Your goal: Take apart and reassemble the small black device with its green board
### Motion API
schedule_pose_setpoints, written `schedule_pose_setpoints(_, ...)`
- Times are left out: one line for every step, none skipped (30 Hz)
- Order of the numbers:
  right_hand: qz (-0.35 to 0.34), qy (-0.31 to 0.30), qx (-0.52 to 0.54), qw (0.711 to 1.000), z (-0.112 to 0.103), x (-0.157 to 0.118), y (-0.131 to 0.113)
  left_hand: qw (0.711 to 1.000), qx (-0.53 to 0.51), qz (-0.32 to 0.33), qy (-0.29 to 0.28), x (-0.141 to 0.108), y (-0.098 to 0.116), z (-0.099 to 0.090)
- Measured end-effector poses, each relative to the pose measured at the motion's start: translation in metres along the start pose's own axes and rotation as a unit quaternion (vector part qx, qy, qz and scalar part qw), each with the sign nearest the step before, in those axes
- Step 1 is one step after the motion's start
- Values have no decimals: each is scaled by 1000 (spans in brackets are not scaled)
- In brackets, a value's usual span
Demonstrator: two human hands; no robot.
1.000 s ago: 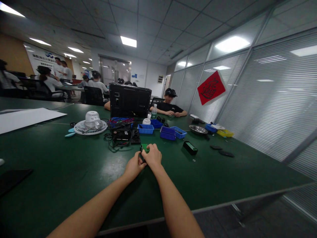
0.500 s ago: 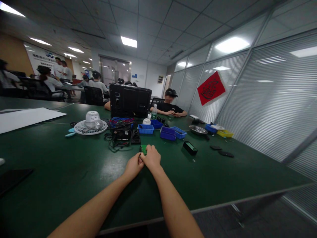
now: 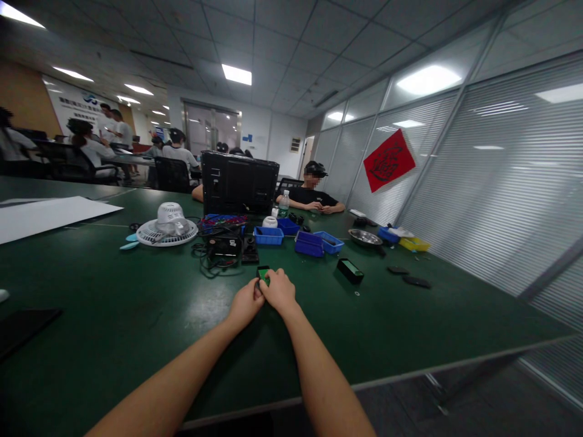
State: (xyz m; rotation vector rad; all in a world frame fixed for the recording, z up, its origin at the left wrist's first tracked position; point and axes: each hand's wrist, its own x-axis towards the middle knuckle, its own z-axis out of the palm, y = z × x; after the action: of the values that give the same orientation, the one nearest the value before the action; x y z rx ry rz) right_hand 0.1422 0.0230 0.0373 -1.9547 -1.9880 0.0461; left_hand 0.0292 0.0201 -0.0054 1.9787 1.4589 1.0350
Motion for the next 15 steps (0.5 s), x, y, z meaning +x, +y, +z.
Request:
schedule_pose_setpoints(0,-5,-4,1000,0,0,-1,1000,-3,-1,-3,0,0,0)
schedule_pose_setpoints(0,-7,-8,1000,0,-1,-2,1000,-5,-1,-4,1,-1,1)
schedule_pose_setpoints(1,-9,-14,1000,0,-2,-3,1000,-7,1,-2,1,-1,1)
schedule_pose_setpoints(2,-10,-19,1000,0,-3,-4,1000,-9,2,6,2,-2,1)
schedule_pose_setpoints(4,-12,-25,1000,1,-4,-6,1000,-15,-4,18,3,-4,2)
schedule_pose_setpoints(7,-15,-30,999,2,-4,-7,999,-23,-16,32,5,-6,2)
schedule_pose_setpoints(10,-21,-35,999,3,-5,-9,998,-33,-33,47,7,-9,2)
schedule_pose_setpoints(13,-27,-38,999,3,-6,-11,996,-45,-54,62,8,-12,2)
schedule_pose_setpoints(16,-34,-41,998,4,-6,-13,993,-57,-73,73,10,-15,2)
schedule_pose_setpoints(18,-41,-43,998,5,-7,-14,991,-67,-86,82,12,-18,2)
schedule_pose_setpoints(21,-47,-45,998,5,-7,-15,989,-74,-91,89,13,-20,2)
schedule_pose_setpoints(22,-52,-45,997,6,-7,-16,988,-78,-91,93,13,-22,2)
schedule_pose_setpoints(23,-55,-44,997,7,-6,-16,988,-81,-90,94,14,-24,2)
schedule_pose_setpoints(24,-55,-43,997,8,-5,-16,988,-83,-90,93,14,-24,2)
schedule_pose_setpoints(27,-53,-41,997,9,-4,-14,988,-86,-92,90,13,-24,2)
